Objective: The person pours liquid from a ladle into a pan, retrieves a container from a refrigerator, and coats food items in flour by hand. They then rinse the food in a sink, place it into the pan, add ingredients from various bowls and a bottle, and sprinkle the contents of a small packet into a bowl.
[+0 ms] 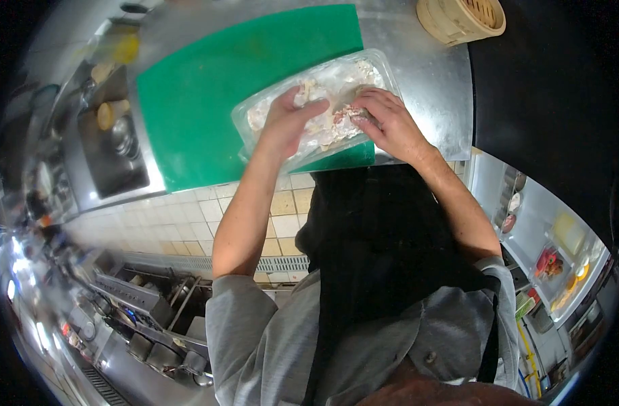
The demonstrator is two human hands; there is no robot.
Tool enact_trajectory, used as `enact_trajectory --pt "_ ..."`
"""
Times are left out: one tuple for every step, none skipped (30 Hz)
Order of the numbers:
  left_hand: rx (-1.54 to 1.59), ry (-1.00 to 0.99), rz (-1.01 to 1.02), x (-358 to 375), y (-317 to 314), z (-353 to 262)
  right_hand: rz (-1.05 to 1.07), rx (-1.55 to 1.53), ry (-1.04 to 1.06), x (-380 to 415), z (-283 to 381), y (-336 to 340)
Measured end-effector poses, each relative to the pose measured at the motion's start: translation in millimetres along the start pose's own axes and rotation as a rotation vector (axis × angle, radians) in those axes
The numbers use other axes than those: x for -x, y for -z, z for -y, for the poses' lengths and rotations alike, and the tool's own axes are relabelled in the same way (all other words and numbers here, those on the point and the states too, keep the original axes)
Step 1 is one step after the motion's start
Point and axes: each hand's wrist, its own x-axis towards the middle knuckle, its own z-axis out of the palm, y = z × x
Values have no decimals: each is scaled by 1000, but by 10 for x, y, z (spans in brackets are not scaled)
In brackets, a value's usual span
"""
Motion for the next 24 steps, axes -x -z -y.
enact_trajectory --pt "0 -1 -1 8 12 19 -10 -13 -13 -2 29 9" --pt "-84 -109 -31 28 12 33 -19 -24 -26 -2 45 22" --pt "-168 -217 -60 52 9 43 -19 -23 -26 -6 44 31" --pt "-168 -217 -58 120 -35 -14 -15 -16 -15 -11 38 38" --pt "-101 -252 -35 217 -91 -98 -10 -10 -4 -14 40 42" --pt "-35 -288 -15 278 -129 -156 -10 -11 -3 -15 48 53" --pt "-35 -291 -18 283 -132 -173 -10 -40 -15 -24 56 66" --pt "23 -303 -32 280 -134 -185 -9 -71 -24 -30 60 71" --pt "81 -317 -46 271 -136 -193 -7 -72 -17 -16 43 78" --pt "81 -322 -50 243 -119 -186 -35 -88 -53 8 18 83" --pt "28 -319 -49 201 -91 -163 -64 -103 -90 18 13 76" --pt "-26 -316 -46 179 -75 -155 -64 -102 -87 11 22 65" --pt "-27 -319 -44 174 -68 -166 -77 -113 -89 -3 29 55" --pt "-31 -316 -44 175 -66 -174 -90 -124 -92 -10 41 49" --pt "-34 -311 -46 185 -62 -172 -91 -123 -93 -24 75 39" --pt "-33 -311 -45 199 -54 -168 -46 -77 -13 -60 135 19" --pt "-52 -320 -36 205 -48 -174 -3 -29 69 -106 192 -7" --pt "-72 -330 -25 203 -43 -180 10 -13 110 -147 244 -54" --pt "-72 -329 -23 205 -29 -171 10 -12 109 -172 258 -97" --pt "-147 -370 -32 209 -7 -158 51 -8 120 -194 257 -145" --pt "-222 -411 -43 222 14 -152 93 -5 131 -207 250 -188" --pt "-223 -411 -46 256 24 -160 93 -7 134 -208 229 -220" --pt "-168 -426 -53 302 24 -178 111 18 133 -208 195 -240" --pt "-113 -440 -60 351 28 -202 130 42 133 -212 177 -247"
